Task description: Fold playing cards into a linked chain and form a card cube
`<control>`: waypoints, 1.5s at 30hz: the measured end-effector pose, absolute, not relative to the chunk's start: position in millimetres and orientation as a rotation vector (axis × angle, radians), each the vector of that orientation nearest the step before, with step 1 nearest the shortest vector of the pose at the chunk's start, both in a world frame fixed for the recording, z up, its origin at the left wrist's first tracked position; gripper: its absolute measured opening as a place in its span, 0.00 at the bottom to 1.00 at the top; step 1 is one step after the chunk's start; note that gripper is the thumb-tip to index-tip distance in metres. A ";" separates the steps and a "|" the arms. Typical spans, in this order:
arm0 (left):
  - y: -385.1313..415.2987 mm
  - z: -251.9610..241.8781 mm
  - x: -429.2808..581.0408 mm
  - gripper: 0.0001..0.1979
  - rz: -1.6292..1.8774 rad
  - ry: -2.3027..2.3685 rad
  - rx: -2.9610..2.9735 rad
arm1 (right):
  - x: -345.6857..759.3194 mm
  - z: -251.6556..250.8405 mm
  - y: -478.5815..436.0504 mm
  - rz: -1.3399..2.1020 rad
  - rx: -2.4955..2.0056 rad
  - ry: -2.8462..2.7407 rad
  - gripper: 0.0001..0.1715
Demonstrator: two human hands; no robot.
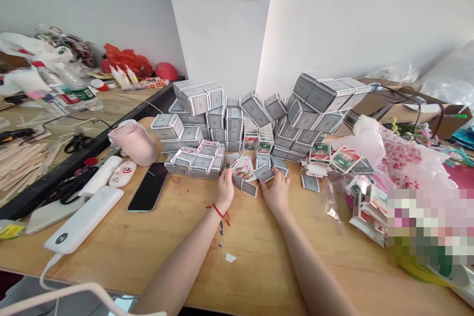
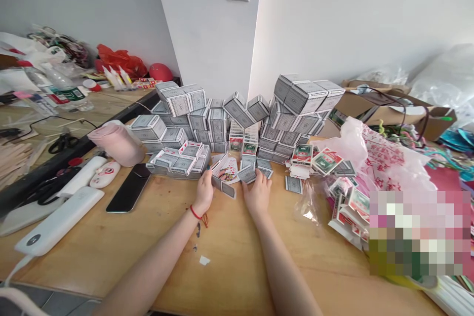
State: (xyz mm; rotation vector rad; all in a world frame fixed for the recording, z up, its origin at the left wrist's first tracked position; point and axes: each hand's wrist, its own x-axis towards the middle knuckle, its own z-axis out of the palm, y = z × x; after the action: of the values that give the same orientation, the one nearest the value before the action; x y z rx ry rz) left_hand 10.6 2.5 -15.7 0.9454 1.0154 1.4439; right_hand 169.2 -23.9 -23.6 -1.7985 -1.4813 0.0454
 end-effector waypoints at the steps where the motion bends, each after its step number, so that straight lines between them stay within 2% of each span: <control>1: 2.4 -14.7 11.0 0.21 1.448 1.004 0.919 | 169.2 -25.6 -23.0 0.056 -1.804 -1.484 0.30; 4: 2.1 -12.9 11.7 0.21 1.451 0.973 0.861 | 170.7 -28.8 -22.5 0.087 -1.784 -1.420 0.29; 8: 2.4 -12.5 11.8 0.21 1.438 0.984 0.893 | 175.9 -30.7 -23.5 0.322 -1.666 -1.310 0.14; 10: 3.1 -12.8 11.6 0.20 1.440 1.014 0.931 | 177.4 -31.8 -23.6 0.435 -1.621 -1.267 0.11; 20: 6.0 -18.8 8.9 0.19 1.494 1.096 0.948 | 167.1 -13.6 -30.2 1.158 -1.122 -0.934 0.20; 23: 5.9 -17.0 9.7 0.19 1.486 1.075 0.902 | 166.5 -3.6 -38.6 1.284 -1.026 -0.858 0.21; 27: 5.8 -10.7 11.6 0.19 1.469 1.031 0.824 | 176.2 2.8 -47.7 1.419 -0.987 -0.801 0.29; 33: 4.5 -2.8 13.5 0.17 1.461 0.979 0.735 | 196.7 1.6 -47.6 1.638 -1.043 -0.893 0.17; 45: 1.9 0.0 14.0 0.18 1.404 1.056 0.777 | 213.3 10.8 -51.4 1.877 -1.118 -1.148 0.22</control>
State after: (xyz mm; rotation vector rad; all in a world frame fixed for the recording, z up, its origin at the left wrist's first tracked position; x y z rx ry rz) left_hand 14.0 1.9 0.0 0.7766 1.0563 1.4040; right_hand 213.3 -51.4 10.8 -1.1184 -1.1481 1.8774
